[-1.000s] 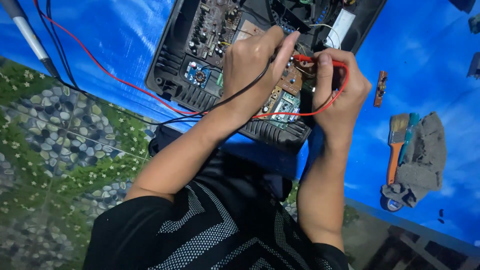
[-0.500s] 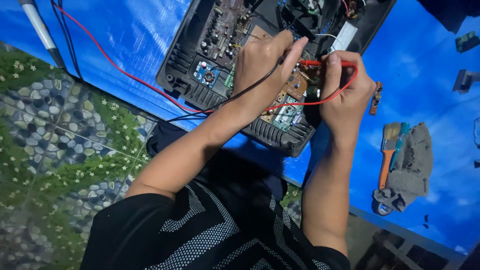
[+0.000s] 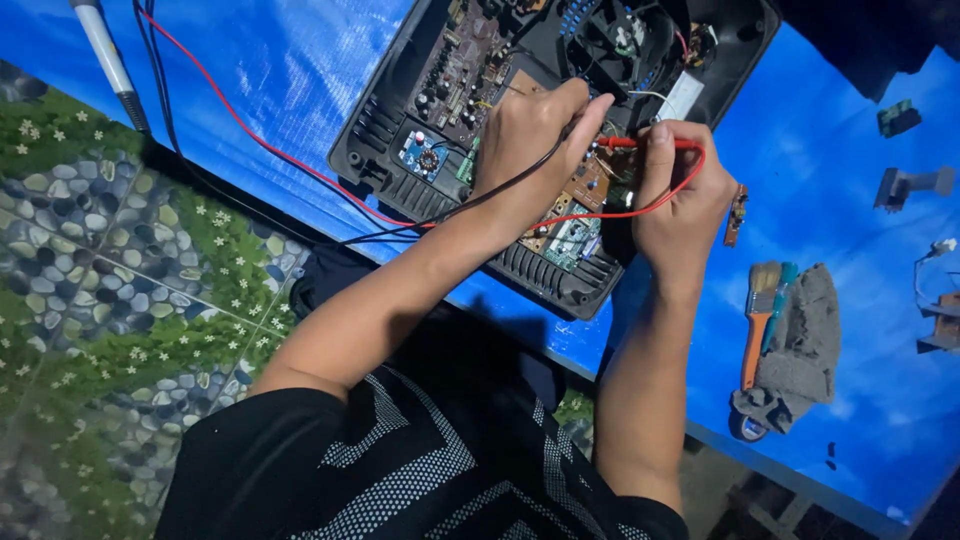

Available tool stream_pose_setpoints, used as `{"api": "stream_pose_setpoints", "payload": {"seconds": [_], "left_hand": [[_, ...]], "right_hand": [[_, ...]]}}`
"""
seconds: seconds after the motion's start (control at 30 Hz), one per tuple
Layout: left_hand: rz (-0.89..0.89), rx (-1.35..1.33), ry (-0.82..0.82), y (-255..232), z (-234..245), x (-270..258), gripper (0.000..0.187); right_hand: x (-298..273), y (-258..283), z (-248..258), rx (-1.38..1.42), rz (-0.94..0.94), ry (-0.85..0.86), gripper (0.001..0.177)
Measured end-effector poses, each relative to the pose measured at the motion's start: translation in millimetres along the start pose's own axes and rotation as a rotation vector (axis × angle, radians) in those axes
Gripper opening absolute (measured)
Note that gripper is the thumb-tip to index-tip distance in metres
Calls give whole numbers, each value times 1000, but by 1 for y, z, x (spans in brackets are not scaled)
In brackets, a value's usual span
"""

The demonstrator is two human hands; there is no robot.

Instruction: The person uses a multimeter to test various points on an exposed circuit board inside a disassembled electronic device. They hold the red and black probes and touch them to different components on the board while the multimeter display is visible on the table.

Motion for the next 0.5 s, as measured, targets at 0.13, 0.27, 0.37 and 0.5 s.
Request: {"api": "stream_pose_setpoints", "payload": {"seconds": [0.13,0.27,0.37,0.5], "left_hand": [[13,11,18,2,-1,-2,32],[-11,19,-20,-2,3,-1,34],[11,41,-12,-1,2,-2,34],[-15,19,-49,-6,12,6,39]], "right_hand": [[0,2,-1,11,-4,-7,28],[3,6,0,1,-3,-41,28],[4,8,0,-1,12,-37,27],[6,5,-2,28,113,-112,24]]}}
Point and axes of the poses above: each hand's wrist, its own x-axis towards the middle knuckle, its own z-axis out of the back of the hand, y = z × x, the point moved 4 cm from there along x, towards the middle knuckle, and after that the axes turned 10 degrees about z, right-handed, at the moved point
